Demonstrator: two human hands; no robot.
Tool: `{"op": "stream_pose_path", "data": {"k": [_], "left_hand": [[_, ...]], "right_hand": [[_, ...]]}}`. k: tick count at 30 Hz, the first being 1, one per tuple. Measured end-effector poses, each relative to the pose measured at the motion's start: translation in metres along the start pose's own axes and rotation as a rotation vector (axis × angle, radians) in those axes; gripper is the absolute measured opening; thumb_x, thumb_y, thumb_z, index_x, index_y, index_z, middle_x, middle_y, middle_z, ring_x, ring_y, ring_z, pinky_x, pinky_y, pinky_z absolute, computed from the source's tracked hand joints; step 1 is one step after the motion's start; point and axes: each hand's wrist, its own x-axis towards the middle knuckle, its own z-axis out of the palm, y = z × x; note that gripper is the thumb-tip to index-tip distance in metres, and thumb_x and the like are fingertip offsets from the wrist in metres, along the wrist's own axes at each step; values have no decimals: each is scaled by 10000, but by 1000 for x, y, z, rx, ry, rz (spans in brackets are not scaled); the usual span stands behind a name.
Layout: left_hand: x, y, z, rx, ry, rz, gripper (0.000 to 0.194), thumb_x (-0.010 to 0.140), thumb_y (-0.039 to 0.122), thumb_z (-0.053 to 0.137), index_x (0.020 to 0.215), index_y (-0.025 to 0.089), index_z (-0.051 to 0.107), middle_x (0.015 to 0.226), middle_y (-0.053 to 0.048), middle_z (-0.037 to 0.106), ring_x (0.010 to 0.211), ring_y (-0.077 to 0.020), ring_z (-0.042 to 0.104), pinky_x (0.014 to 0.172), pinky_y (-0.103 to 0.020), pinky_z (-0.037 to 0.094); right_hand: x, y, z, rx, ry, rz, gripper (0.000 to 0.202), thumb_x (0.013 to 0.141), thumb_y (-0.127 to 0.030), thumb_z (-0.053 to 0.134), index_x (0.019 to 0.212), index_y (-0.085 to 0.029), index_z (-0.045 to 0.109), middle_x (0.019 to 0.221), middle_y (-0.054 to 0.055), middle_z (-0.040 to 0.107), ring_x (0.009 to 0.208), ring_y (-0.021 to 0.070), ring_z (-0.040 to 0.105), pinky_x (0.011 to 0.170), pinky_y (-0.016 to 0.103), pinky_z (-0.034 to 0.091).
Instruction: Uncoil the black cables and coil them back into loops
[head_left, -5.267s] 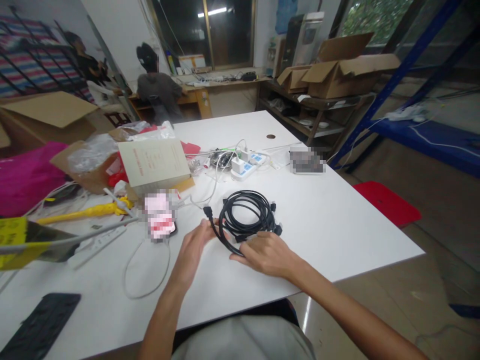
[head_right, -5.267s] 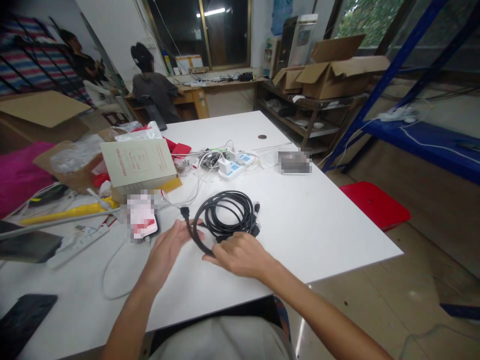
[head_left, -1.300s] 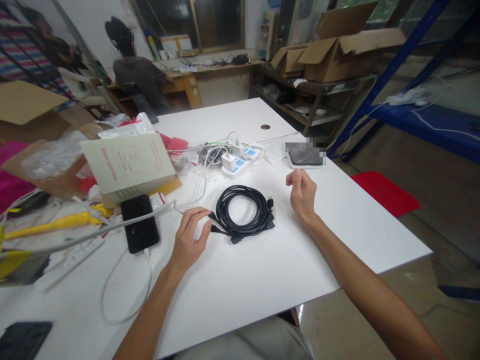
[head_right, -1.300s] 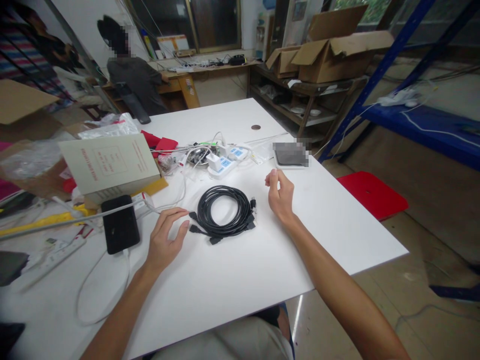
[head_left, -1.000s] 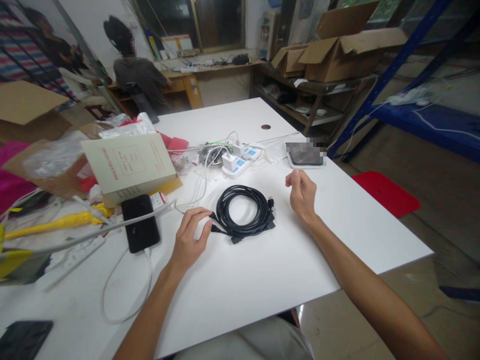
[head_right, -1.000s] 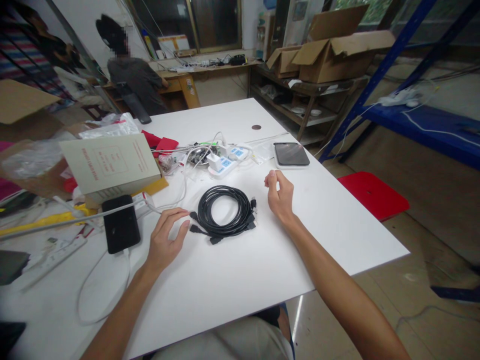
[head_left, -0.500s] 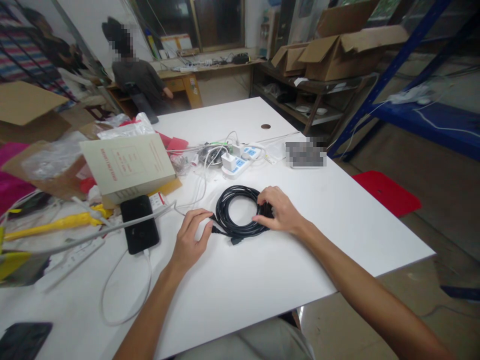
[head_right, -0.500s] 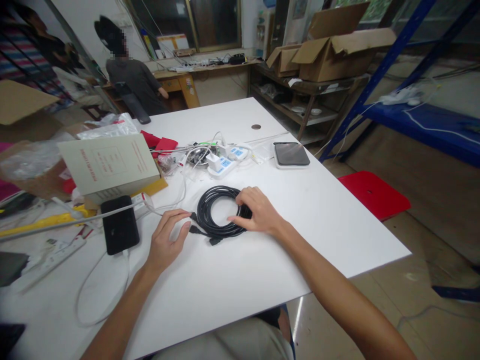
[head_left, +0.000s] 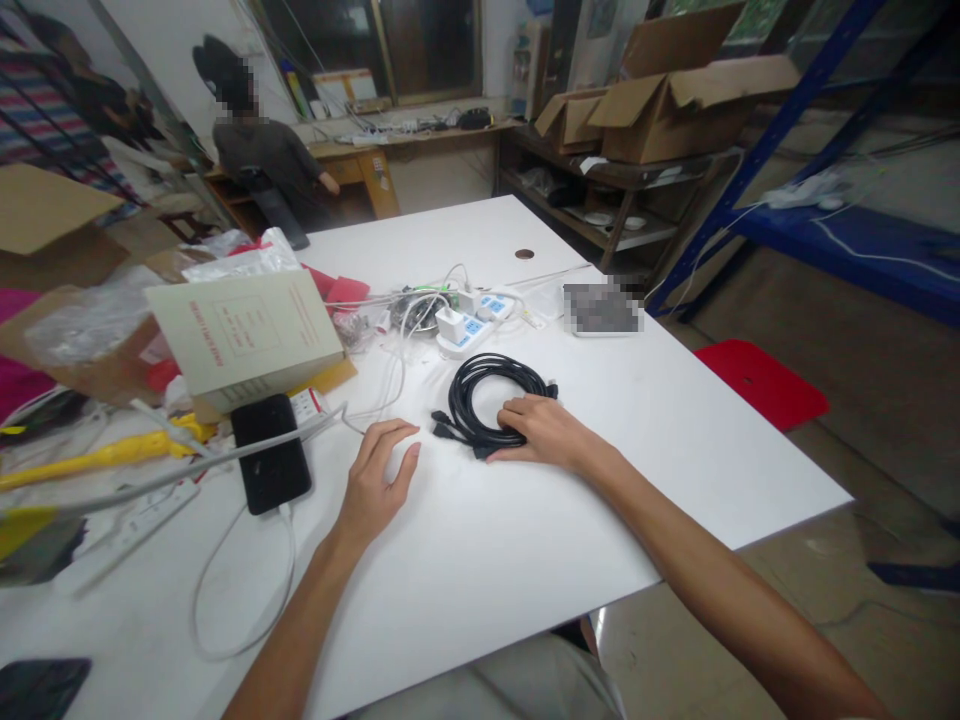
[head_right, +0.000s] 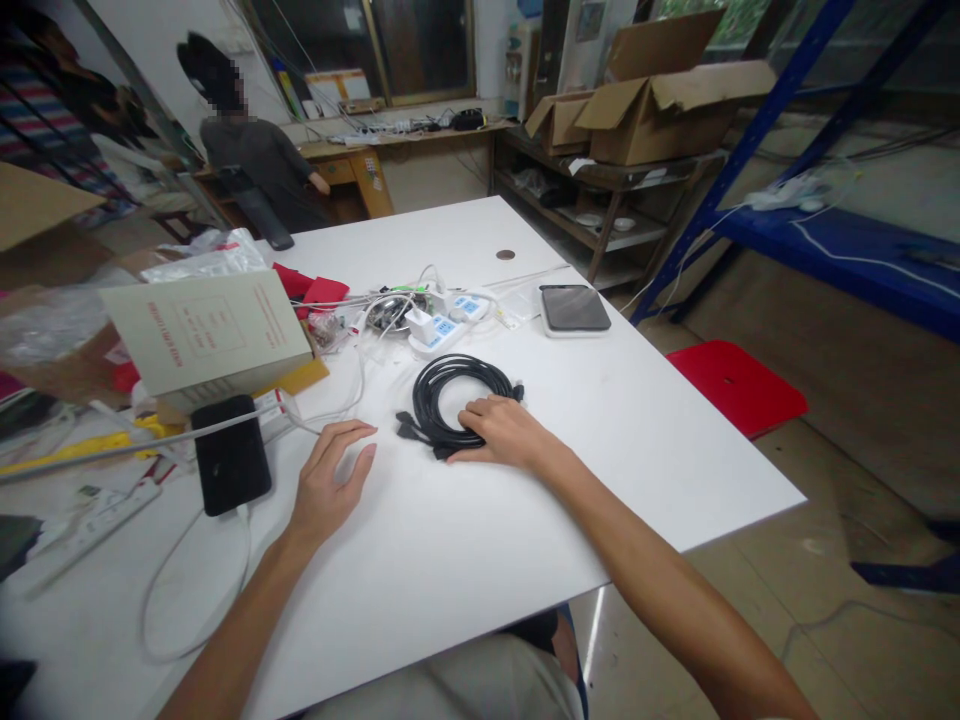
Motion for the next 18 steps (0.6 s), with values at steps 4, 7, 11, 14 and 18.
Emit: {"op": "stream_pose_path", "data": {"k": [4,7,11,14,18], "left_hand": [[0,0,-2,-15,3,23,242,1038,174,612,1268,232,662,1196,-91,682,1153,-235,680,1071,-436,561],[-1,-1,-3,-20,-5,26,248,1046,196,602,1285,235,654,1206,-95,678,1166,-239,677,1081,-441,558],[-4,-6,-2,-27,-28,6,256,1056,227,587,1305,236,648,1224,-102,670,1192,-242,670,1097,-443,550],[-6,-9,0,-40,-34,-11,249,1063,245,576,1302,235,647,1219,-103,669,1189,-241,673,1089,-441,554],[-6,-12,2,-51,-48,-24,240,1066,245,569,1291,231,649,1215,-104,668,1191,-238,672,1081,-433,553]], "right_hand": [[-7,26,-7,-64,19,147,556,963,-725,639,974,-172,687,964,109,719,894,261,665,834,356,431],[-11,37,-9,-96,34,249,536,953,-708,673,1015,-176,696,1029,128,728,937,276,660,869,361,436],[-5,44,-24,-66,-34,340,543,928,-713,705,1044,-182,695,1047,129,739,940,278,673,837,351,452],[15,51,-43,3,-212,462,566,815,-740,798,973,-204,705,962,101,747,815,249,679,702,330,450],[57,68,-58,117,-435,580,554,477,-579,1034,720,-213,696,713,44,702,582,196,619,567,324,438]]}}
